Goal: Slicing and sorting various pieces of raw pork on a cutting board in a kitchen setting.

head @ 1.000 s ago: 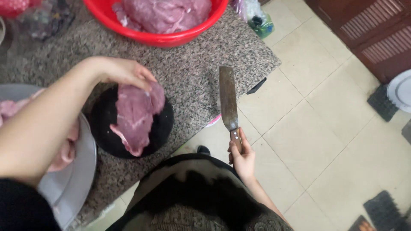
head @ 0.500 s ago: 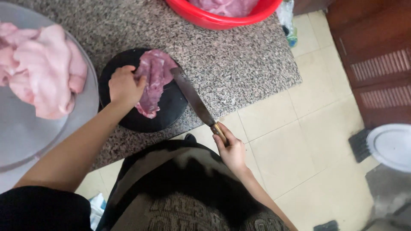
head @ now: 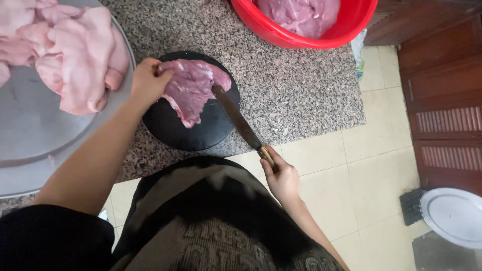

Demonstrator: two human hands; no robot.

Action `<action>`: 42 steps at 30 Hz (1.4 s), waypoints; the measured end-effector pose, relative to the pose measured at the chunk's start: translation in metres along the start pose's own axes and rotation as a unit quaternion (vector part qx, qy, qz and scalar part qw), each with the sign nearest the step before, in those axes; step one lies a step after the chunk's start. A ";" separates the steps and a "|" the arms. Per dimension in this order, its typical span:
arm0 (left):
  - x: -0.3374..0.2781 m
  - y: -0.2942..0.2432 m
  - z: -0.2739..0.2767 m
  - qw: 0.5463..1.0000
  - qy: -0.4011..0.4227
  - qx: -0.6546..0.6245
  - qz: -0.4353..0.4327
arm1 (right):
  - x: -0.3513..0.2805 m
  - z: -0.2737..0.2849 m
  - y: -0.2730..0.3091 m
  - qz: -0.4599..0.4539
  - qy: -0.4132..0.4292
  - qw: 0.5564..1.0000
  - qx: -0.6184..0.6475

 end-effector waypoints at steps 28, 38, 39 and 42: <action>-0.079 -0.153 -0.036 0.923 0.104 0.205 -0.308 | 0.012 0.011 0.034 0.148 -0.054 0.971 -0.178; -0.077 -0.151 -0.036 0.927 0.106 0.205 -0.294 | 0.014 0.005 0.045 0.153 -0.063 0.969 -0.184; -0.076 -0.152 -0.035 0.928 0.103 0.203 -0.296 | 0.013 0.007 0.045 0.148 -0.059 0.970 -0.185; -0.078 -0.154 -0.035 0.931 0.103 0.186 -0.296 | 0.010 0.012 0.032 0.134 -0.047 0.970 -0.197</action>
Point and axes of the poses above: each hand's wrist, its own x-axis towards the middle knuckle, its own z-axis out of the back of the hand, y = z × x, the point moved 9 cm from there along x, towards the middle knuckle, and after that the axes turned 13 degrees about -z, right-handed, at the moved point
